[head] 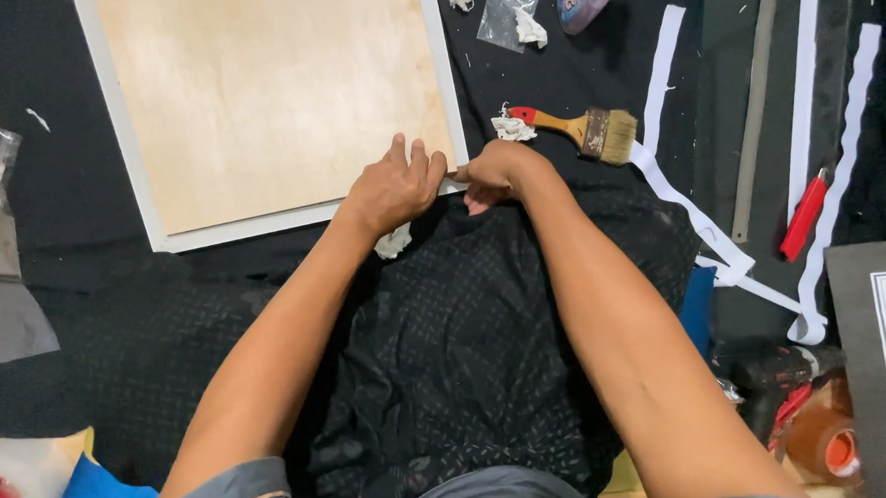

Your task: The person cleans the glass of a white picture frame using a tissue and a brush. They then place a wooden backing board into the frame and press the edges to secure it.

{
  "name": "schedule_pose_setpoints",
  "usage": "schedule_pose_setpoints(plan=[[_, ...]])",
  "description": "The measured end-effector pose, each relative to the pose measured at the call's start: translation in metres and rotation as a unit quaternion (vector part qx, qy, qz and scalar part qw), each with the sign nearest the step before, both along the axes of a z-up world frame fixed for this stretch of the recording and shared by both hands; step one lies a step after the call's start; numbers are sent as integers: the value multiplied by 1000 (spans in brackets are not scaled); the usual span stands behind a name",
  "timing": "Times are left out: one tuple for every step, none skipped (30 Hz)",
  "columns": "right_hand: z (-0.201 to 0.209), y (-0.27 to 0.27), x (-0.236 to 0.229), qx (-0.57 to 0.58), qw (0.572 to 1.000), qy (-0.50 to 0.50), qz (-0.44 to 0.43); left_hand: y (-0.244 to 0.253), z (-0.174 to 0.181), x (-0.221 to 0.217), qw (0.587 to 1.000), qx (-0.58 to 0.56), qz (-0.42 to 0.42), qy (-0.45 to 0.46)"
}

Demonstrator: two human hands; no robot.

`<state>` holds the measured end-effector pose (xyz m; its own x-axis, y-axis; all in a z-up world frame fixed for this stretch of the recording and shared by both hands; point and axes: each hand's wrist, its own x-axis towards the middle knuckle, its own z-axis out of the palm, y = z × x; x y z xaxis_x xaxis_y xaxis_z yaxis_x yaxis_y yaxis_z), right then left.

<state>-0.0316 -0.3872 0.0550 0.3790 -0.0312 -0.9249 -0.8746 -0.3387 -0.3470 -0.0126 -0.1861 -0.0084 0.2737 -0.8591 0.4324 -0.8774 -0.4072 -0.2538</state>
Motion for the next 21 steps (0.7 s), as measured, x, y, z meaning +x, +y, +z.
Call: schedule_pose_setpoints(plan=[[-4,-1,3,-9,998,21,50,0,1,0,1000,-4,3,4],[-7,-2,5,-19,994,41,100,0,3,0,1000,-8,5,7],[-16,-4,5,-20,994,40,99,-1,4,0,1000,-9,5,6],[-24,-5,5,-14,995,52,81,-1,6,0,1000,-20,6,-2],[-32,-6,6,-7,996,64,62,-1,8,0,999,-31,6,-10],[-32,-6,7,-7,996,65,62,-1,5,1,999,-31,7,-10],[-33,-6,7,-8,997,59,58,-2,2,2,999,-34,9,-15],[-34,-6,6,-9,997,56,53,-2,-1,1,999,-36,11,-19],[-35,-7,5,-9,997,58,52,-3,-1,1,999,-36,10,-17],[-36,-7,4,-10,997,53,59,-3,0,1,999,-40,11,-16],[-38,-7,3,-10,997,49,66,-3,1,1,999,-44,11,-14],[-40,-7,4,-9,997,50,66,-3,0,1,999,-44,11,-13],[-42,-7,5,-3,997,46,63,-3,-1,0,999,-46,15,-12],[-44,-8,6,3,997,42,59,-3,-2,0,999,-47,18,-11],[-48,-8,5,4,997,43,58,-3,-2,0,999,-47,16,-10],[-52,-8,4,0,997,36,70,-3,-2,0,999,-39,18,-9],[-55,-9,3,-4,996,28,81,-3,-2,0,999,-31,19,-7],[-55,-8,4,-3,996,28,81,-3,-3,0,999,-30,19,-8],[-55,-8,4,1,996,39,77,-3,-3,1,999,-32,15,-6],[-54,-8,5,5,996,49,72,-3,-4,1,999,-33,12,-6],[-60,-11,5,6,996,48,71,-4,-4,1,999,-33,11,-7]])
